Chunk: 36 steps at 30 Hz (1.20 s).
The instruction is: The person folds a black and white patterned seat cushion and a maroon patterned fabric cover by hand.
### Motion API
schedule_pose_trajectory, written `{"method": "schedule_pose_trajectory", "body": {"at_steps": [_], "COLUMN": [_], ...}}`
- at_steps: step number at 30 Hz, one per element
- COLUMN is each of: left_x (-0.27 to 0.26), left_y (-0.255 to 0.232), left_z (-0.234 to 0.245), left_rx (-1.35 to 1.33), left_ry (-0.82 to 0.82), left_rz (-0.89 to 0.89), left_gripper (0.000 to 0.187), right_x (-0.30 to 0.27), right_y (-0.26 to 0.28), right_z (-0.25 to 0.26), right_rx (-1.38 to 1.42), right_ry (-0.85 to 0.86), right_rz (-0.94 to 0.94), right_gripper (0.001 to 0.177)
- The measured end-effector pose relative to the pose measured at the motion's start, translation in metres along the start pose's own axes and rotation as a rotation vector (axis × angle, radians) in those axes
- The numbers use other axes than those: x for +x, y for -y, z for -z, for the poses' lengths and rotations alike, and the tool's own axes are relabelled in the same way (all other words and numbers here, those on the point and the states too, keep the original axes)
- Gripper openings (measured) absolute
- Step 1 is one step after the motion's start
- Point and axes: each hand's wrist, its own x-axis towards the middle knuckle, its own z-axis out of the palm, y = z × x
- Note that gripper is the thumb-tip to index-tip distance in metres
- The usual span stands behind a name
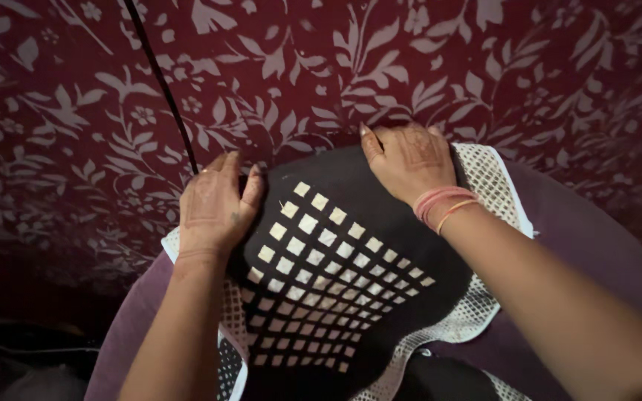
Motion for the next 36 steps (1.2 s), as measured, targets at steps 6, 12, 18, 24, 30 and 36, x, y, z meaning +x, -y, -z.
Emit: {"method": "schedule_pose_trajectory", "body": {"at_steps": [6,12,18,24,30,36], "left_x": [-0.017,-0.048,-0.076,-0.071,-0.062,-0.062], "left_y": [-0.012,-0.042,-0.063,-0.076,-0.12,-0.12], "left_z": [-0.004,-0.009,-0.009,-0.014,-0.031,-0.034], "left_rx": [0.152,0.18,0.143,0.231,0.129,0.102], "left_ry": [0.055,0.003,-0.078,-0.061,-0.066,-0.132], "left_rz": [-0.299,-0.128,-0.162,-0.128,0.175,0.142], "left_gripper": [0.059,0.072,0.08,0.084,0.088,0.088], "right_x": [-0.046,-0.09,-0.124,-0.129,-0.128,-0.125], "right_y": [-0.015,-0.032,-0.054,-0.061,-0.067,-0.072], "right_z": [-0.005,-0.003,0.003,0.008,0.008,0.009], "right_rx": [-0.041,-0.186,-0.269,-0.39,-0.39,-0.242], "right_ry": [-0.289,-0.298,-0.296,-0.299,-0.296,-0.24], "right_rz": [0.113,0.103,0.074,0.065,0.029,-0.007], "right_gripper": [0.047,0.057,0.06,0.059,0.061,0.057]}}
